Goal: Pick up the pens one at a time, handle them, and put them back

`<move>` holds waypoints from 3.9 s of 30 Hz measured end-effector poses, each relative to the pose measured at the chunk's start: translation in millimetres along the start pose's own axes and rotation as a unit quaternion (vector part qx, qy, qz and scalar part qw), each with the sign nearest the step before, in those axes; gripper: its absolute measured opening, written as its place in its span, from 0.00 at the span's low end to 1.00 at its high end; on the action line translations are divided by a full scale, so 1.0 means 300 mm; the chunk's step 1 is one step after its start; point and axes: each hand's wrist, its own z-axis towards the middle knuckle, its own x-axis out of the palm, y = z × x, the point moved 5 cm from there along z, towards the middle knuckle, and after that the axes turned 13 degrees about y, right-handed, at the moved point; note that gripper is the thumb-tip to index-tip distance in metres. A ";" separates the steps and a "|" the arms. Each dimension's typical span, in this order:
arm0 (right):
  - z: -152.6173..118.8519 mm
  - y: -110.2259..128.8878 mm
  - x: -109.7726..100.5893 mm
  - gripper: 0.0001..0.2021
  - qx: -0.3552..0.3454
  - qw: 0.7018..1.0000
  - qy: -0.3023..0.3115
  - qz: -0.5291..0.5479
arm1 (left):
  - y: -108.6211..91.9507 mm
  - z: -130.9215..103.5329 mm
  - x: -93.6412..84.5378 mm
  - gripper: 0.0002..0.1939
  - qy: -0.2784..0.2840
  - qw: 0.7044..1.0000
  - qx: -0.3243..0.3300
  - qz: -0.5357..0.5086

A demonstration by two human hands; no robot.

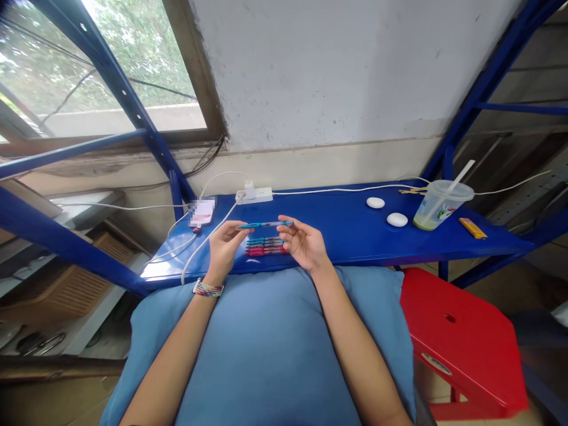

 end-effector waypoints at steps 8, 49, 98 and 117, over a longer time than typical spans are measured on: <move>-0.001 0.009 -0.001 0.08 -0.036 0.999 -0.001 -0.019 | -0.003 -0.001 0.003 0.14 0.006 1.000 -0.007 0.002; 0.008 0.004 -0.021 0.12 -0.037 0.999 -0.013 -0.001 | -0.005 -0.006 0.004 0.15 0.018 0.999 -0.007 0.028; 0.008 0.052 -0.058 0.10 -0.206 0.760 -0.139 -0.600 | 0.061 0.007 -0.023 0.11 -0.002 0.991 -0.054 0.124; 0.042 -0.008 -0.103 0.14 -0.047 0.654 -0.121 -0.745 | 0.139 0.008 -0.041 0.12 0.036 0.928 -0.122 0.350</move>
